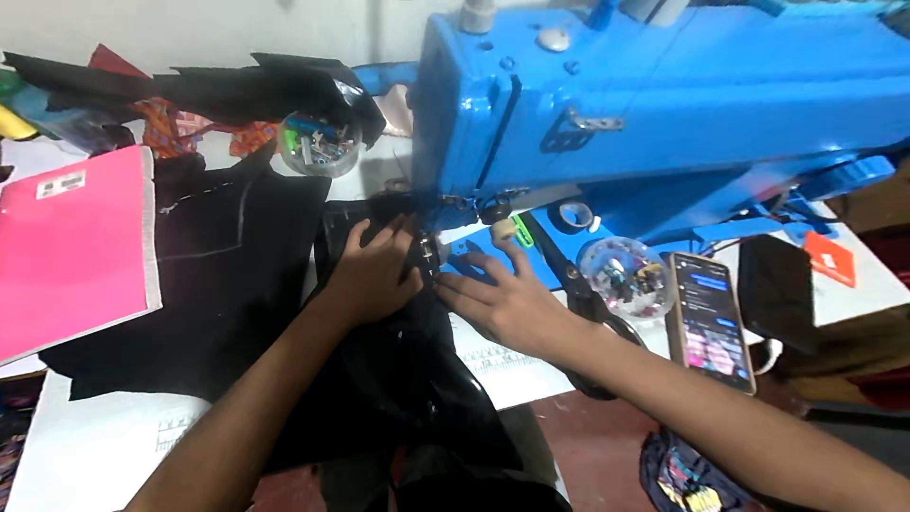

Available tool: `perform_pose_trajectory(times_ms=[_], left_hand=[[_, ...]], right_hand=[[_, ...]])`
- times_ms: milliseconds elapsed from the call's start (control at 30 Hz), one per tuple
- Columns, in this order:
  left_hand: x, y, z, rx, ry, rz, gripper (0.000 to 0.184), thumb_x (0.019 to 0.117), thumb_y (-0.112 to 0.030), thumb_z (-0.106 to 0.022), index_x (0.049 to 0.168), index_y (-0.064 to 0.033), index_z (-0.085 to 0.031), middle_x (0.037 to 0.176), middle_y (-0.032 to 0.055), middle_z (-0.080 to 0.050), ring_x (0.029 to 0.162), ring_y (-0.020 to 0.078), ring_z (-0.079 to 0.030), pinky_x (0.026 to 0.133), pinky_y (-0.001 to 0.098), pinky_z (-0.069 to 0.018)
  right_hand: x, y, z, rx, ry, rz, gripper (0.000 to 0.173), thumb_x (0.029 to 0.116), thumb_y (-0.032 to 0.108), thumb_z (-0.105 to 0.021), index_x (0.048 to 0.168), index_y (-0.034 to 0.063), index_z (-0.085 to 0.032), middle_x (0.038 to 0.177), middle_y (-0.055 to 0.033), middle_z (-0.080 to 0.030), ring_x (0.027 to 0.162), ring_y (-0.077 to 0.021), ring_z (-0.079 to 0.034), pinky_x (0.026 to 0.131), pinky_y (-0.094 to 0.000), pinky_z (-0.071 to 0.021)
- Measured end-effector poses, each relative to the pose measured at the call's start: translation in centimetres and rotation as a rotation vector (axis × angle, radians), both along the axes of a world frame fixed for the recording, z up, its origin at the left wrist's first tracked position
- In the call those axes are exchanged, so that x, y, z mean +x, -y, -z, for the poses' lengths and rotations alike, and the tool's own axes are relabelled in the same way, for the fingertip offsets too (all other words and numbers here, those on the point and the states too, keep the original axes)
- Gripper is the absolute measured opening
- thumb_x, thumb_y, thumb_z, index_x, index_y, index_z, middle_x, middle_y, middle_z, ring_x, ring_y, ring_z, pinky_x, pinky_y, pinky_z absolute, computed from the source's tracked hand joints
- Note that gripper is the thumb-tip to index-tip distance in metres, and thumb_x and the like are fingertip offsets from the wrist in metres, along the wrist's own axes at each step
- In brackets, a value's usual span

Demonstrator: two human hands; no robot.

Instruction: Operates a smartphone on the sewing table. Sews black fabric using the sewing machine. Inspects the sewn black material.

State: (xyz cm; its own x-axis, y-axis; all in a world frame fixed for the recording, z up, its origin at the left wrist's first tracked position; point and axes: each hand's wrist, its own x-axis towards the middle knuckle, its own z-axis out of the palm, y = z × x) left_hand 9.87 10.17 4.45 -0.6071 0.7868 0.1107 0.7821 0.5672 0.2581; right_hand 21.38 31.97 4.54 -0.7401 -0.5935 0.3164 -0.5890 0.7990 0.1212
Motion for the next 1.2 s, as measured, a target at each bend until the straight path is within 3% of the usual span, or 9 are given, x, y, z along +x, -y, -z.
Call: perform_pose_trajectory(times_ms=[400, 533, 767, 900, 1100, 1200], left_hand=[[-1.2, 0.0, 0.1, 0.001, -0.022, 0.029, 0.062, 0.1030, -0.036, -0.038, 0.155, -0.0023, -0.040, 0.159, 0.0142, -0.045, 0.150, 0.0273, -0.039, 0.122, 0.0606, -0.0166], [-1.4, -0.1, -0.2, -0.008, -0.002, 0.026, 0.060, 0.1034, -0.035, -0.040, 0.154, -0.0022, -0.041, 0.158, 0.0138, -0.046, 0.149, 0.0279, -0.040, 0.123, 0.0606, -0.0158], [-2.1, -0.2, -0.1, -0.008, -0.008, 0.035, 0.059, 0.1039, -0.036, -0.038, 0.152, -0.0020, -0.044, 0.159, 0.0117, -0.046, 0.151, 0.0263, -0.038, 0.123, 0.0593, -0.0149], [-2.3, -0.4, -1.0, -0.064, 0.046, 0.028, 0.055, 0.1056, -0.035, -0.040, 0.147, -0.0012, -0.050, 0.161, 0.0097, -0.044, 0.153, 0.0246, -0.034, 0.124, 0.0576, -0.0116], [-3.2, -0.4, -0.9, -0.043, 0.026, 0.062, 0.053, 0.1052, -0.035, -0.041, 0.143, -0.0012, -0.054, 0.159, 0.0098, -0.046, 0.150, 0.0251, -0.038, 0.124, 0.0582, -0.0151], [-3.6, -0.4, -0.9, -0.049, -0.010, 0.090, 0.052, 0.1049, -0.036, -0.041, 0.136, 0.0005, -0.060, 0.156, 0.0117, -0.050, 0.149, 0.0262, -0.040, 0.124, 0.0580, -0.0162]], right_hand=[[-0.5, 0.4, 0.0, -0.001, 0.007, 0.043, 0.030, 0.1014, 0.015, -0.053, 0.125, 0.0159, -0.071, 0.130, -0.0020, -0.069, 0.130, -0.0328, -0.057, 0.110, -0.0656, -0.0341], [-0.7, 0.4, 0.0, 0.009, 0.007, 0.057, 0.032, 0.1003, 0.014, -0.053, 0.126, 0.0161, -0.071, 0.131, -0.0016, -0.069, 0.130, -0.0325, -0.057, 0.108, -0.0641, -0.0364], [-1.1, 0.4, 0.0, 0.006, 0.009, 0.064, 0.033, 0.0982, 0.011, -0.055, 0.127, 0.0159, -0.071, 0.130, -0.0019, -0.069, 0.129, -0.0320, -0.058, 0.111, -0.0648, -0.0327], [-1.3, 0.4, -0.1, 0.004, 0.014, 0.068, 0.034, 0.0972, 0.010, -0.055, 0.127, 0.0152, -0.070, 0.132, -0.0027, -0.068, 0.130, -0.0322, -0.057, 0.111, -0.0650, -0.0325], [-1.8, 0.5, -0.2, 0.008, 0.022, 0.074, 0.035, 0.0965, 0.011, -0.057, 0.129, 0.0150, -0.069, 0.133, -0.0028, -0.067, 0.130, -0.0326, -0.056, 0.110, -0.0652, -0.0331], [-1.9, 0.5, -0.2, 0.005, 0.019, 0.070, 0.033, 0.0977, 0.011, -0.057, 0.128, 0.0154, -0.070, 0.131, -0.0033, -0.068, 0.130, -0.0336, -0.056, 0.109, -0.0649, -0.0341]])
